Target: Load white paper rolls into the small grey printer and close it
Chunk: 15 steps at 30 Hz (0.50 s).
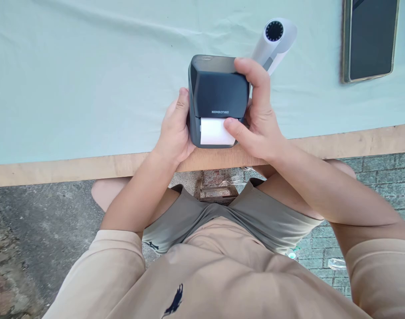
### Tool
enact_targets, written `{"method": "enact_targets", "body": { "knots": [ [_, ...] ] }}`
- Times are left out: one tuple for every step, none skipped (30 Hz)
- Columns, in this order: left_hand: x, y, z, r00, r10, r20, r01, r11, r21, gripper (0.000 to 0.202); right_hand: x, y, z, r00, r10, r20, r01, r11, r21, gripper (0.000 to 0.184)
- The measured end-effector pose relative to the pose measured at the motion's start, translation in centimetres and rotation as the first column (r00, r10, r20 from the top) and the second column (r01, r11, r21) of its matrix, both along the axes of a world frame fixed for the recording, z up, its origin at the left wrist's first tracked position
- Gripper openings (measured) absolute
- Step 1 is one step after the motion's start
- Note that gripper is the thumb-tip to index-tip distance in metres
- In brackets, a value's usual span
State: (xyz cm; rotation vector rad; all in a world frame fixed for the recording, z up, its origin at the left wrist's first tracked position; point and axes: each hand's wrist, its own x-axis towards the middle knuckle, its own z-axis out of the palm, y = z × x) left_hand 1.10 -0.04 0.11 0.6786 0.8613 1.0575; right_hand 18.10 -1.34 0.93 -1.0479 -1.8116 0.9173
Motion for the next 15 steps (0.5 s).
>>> {"method": "enact_targets", "body": {
  "knots": [
    [0.0,0.0,0.1,1.000,-0.004,0.004,0.004,1.000,-0.003,0.041,0.1,0.1,0.2,1.000,0.001,0.012,-0.001,1.000,0.015,0.061],
    [0.1,0.0,0.1,1.000,-0.008,0.013,0.008,1.000,-0.004,0.041,0.3,0.3,0.5,1.000,0.005,0.026,-0.006,0.999,0.037,0.062],
    [0.1,0.0,0.1,1.000,-0.013,0.025,0.013,1.000,-0.005,0.042,0.5,0.6,0.8,0.999,0.013,0.046,-0.016,0.998,0.064,0.062],
    [0.1,0.0,0.1,0.999,-0.013,0.037,0.013,1.000,-0.005,0.041,0.7,0.9,1.1,0.997,0.029,0.069,-0.035,0.995,0.092,0.062],
    [0.1,0.0,0.1,0.999,-0.013,0.047,0.013,1.000,-0.008,0.041,1.0,1.2,1.4,0.995,0.051,0.091,-0.062,0.991,0.121,0.061],
    [0.1,0.0,0.1,0.998,-0.012,0.057,0.013,1.000,-0.013,0.041,1.2,1.6,1.6,0.991,0.079,0.109,-0.094,0.984,0.148,0.061],
    [0.1,0.0,0.1,0.998,-0.014,0.067,0.015,1.000,-0.020,0.040,1.5,2.0,1.9,0.987,0.109,0.122,-0.129,0.976,0.176,0.062],
    [0.1,0.0,0.0,0.997,-0.015,0.076,0.017,1.000,-0.026,0.040,1.8,2.3,2.1,0.982,0.139,0.127,-0.164,0.964,0.208,0.062],
    [0.1,0.0,-0.1,0.996,-0.017,0.085,0.020,0.999,-0.027,0.040,2.0,2.7,2.2,0.978,0.162,0.129,-0.190,0.952,0.242,0.062],
    [0.1,0.0,-0.1,0.996,-0.019,0.091,0.021,1.000,-0.022,0.039,2.2,3.0,2.3,0.977,0.172,0.125,-0.201,0.937,0.285,0.061],
    [0.1,0.0,-0.2,0.995,-0.020,0.094,0.022,1.000,-0.013,0.039,2.4,3.2,2.5,0.979,0.164,0.119,-0.195,0.926,0.325,0.058],
    [0.1,0.0,-0.3,0.996,-0.019,0.093,0.020,1.000,-0.003,0.039,2.4,3.5,2.6,0.984,0.140,0.107,-0.170,0.918,0.358,0.053],
    [0.0,0.0,-0.4,0.996,-0.018,0.085,0.018,1.000,0.002,0.038,2.4,3.6,2.8,0.991,0.103,0.087,-0.129,0.915,0.383,0.048],
    [0.0,-0.1,-0.5,0.997,-0.017,0.073,0.017,1.000,0.002,0.038,2.4,3.7,2.9,0.997,0.058,0.059,-0.077,0.914,0.399,0.042],
    [0.0,-0.1,-0.5,0.998,-0.016,0.057,0.016,1.000,-0.007,0.039,2.3,3.8,3.1,1.000,0.009,0.029,-0.020,0.915,0.404,0.038]
  ]
}}
